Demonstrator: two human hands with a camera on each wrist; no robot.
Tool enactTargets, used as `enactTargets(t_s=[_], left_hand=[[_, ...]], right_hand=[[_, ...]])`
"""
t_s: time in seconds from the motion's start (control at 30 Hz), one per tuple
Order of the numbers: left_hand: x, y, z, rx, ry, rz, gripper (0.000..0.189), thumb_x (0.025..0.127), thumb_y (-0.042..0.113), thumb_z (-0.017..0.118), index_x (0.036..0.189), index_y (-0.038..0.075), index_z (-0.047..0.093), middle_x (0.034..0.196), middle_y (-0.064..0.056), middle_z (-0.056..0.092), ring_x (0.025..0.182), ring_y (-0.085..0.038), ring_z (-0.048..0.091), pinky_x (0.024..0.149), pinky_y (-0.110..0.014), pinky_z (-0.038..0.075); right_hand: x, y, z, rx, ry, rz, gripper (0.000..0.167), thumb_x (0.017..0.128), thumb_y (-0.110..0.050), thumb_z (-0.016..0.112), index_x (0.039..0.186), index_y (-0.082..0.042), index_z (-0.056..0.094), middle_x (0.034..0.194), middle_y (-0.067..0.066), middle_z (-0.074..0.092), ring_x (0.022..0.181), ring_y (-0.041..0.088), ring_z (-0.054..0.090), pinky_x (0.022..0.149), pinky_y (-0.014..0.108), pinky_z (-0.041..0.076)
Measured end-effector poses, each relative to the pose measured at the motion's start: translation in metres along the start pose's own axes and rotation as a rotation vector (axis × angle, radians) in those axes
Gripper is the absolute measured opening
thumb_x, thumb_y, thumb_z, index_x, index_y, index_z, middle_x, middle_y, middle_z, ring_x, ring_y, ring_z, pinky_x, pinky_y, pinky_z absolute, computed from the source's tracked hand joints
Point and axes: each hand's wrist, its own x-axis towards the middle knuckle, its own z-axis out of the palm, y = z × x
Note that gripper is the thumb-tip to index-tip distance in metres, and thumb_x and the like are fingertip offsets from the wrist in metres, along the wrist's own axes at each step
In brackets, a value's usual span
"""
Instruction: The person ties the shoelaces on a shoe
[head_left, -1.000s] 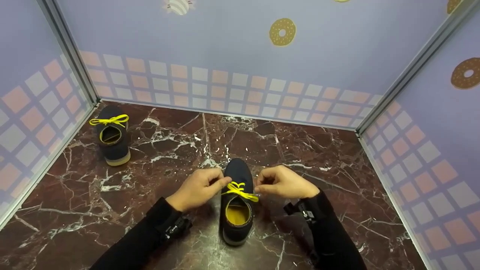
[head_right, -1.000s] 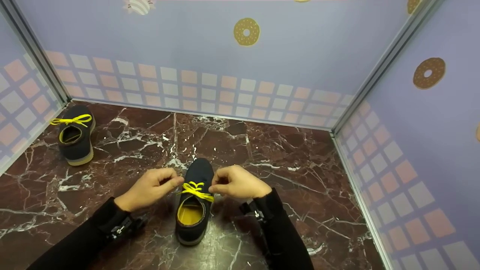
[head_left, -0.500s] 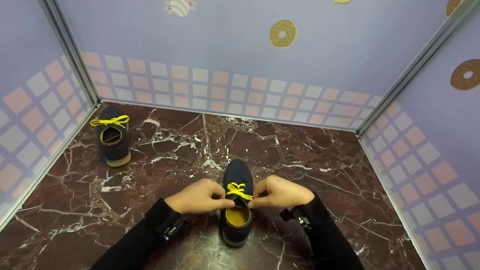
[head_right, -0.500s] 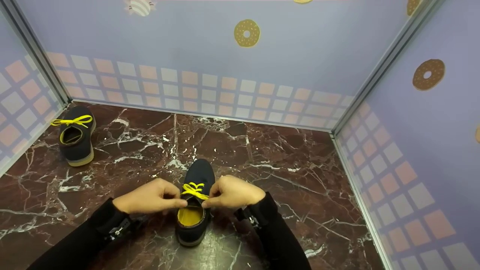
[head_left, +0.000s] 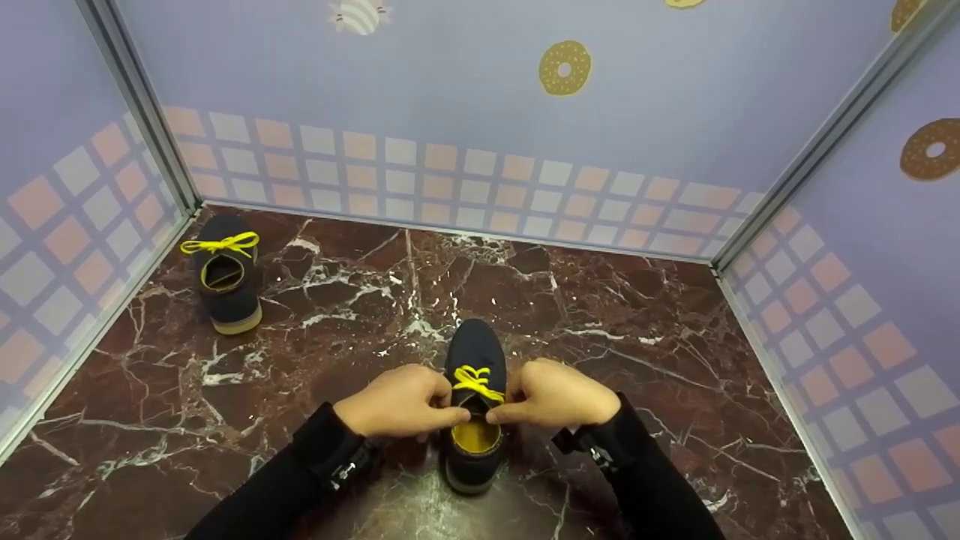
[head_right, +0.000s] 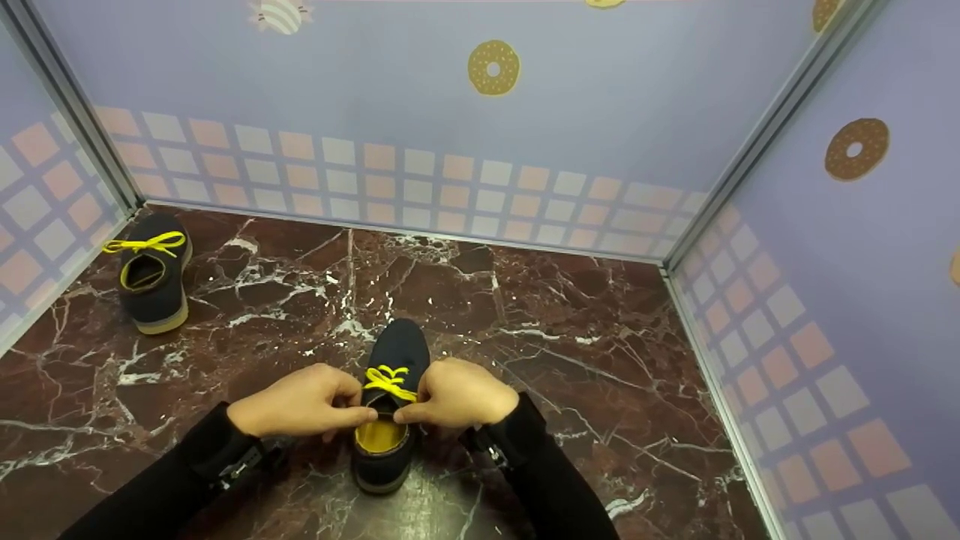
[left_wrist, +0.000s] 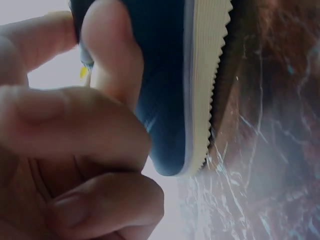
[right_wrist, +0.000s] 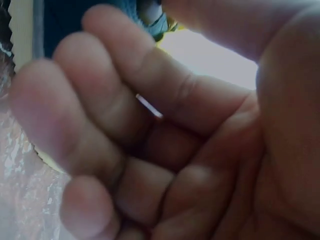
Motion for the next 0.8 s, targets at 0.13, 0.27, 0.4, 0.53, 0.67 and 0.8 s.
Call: enactTargets(t_s=[0.13,0.27,0.4,0.53,0.67,0.8], left_hand=[[0.001,0.005,0.005,0.089,0.056,0.016,0.039,0.102,0.038,0.075,0.068,0.026,0.058,0.064,0.017,0.052,0.059,-0.005,0.050,0.056,-0.029,0.042],[0.002,0.008,0.008,0.144,0.091,0.042,0.040,0.100,0.030,0.073,0.066,0.025,0.052,0.063,0.015,0.045,0.058,-0.006,0.045,0.053,-0.029,0.038],[0.002,0.010,0.009,0.184,0.113,0.077,0.042,0.100,0.026,0.071,0.065,0.024,0.048,0.061,0.015,0.041,0.056,-0.006,0.043,0.051,-0.028,0.036],[0.004,0.012,0.008,0.177,0.123,0.102,0.042,0.102,0.022,0.069,0.065,0.024,0.048,0.061,0.015,0.041,0.055,-0.005,0.041,0.051,-0.026,0.035],[0.004,0.012,0.006,0.152,0.159,0.119,0.041,0.102,0.019,0.067,0.067,0.022,0.048,0.062,0.015,0.042,0.055,-0.004,0.040,0.052,-0.026,0.037],[0.003,0.010,0.002,0.152,0.206,0.116,0.041,0.104,0.017,0.067,0.068,0.022,0.047,0.063,0.014,0.042,0.055,-0.004,0.040,0.052,-0.027,0.038]], right_hand=[[-0.001,-0.007,0.005,-0.050,0.034,0.048,0.051,0.099,-0.054,0.081,0.059,-0.027,0.064,0.050,-0.021,0.049,0.042,0.001,0.039,0.046,0.026,0.034],[0.001,-0.011,0.009,-0.089,0.077,0.063,0.041,0.094,-0.041,0.083,0.059,-0.028,0.065,0.053,-0.022,0.050,0.047,0.004,0.043,0.049,0.027,0.038],[0.002,-0.015,0.011,-0.122,0.111,0.060,0.038,0.089,-0.032,0.080,0.057,-0.027,0.061,0.053,-0.022,0.043,0.048,0.005,0.040,0.050,0.028,0.035],[0.002,-0.017,0.012,-0.132,0.153,0.051,0.045,0.088,-0.030,0.079,0.053,-0.027,0.050,0.051,-0.021,0.035,0.046,0.004,0.033,0.048,0.028,0.028],[0.002,-0.019,0.012,-0.108,0.193,0.046,0.047,0.091,-0.029,0.079,0.054,-0.027,0.050,0.049,-0.021,0.037,0.044,0.002,0.033,0.046,0.026,0.029],[0.005,-0.022,0.012,-0.065,0.241,0.048,0.045,0.093,-0.026,0.078,0.055,-0.026,0.055,0.050,-0.021,0.043,0.042,0.001,0.036,0.045,0.025,0.031]])
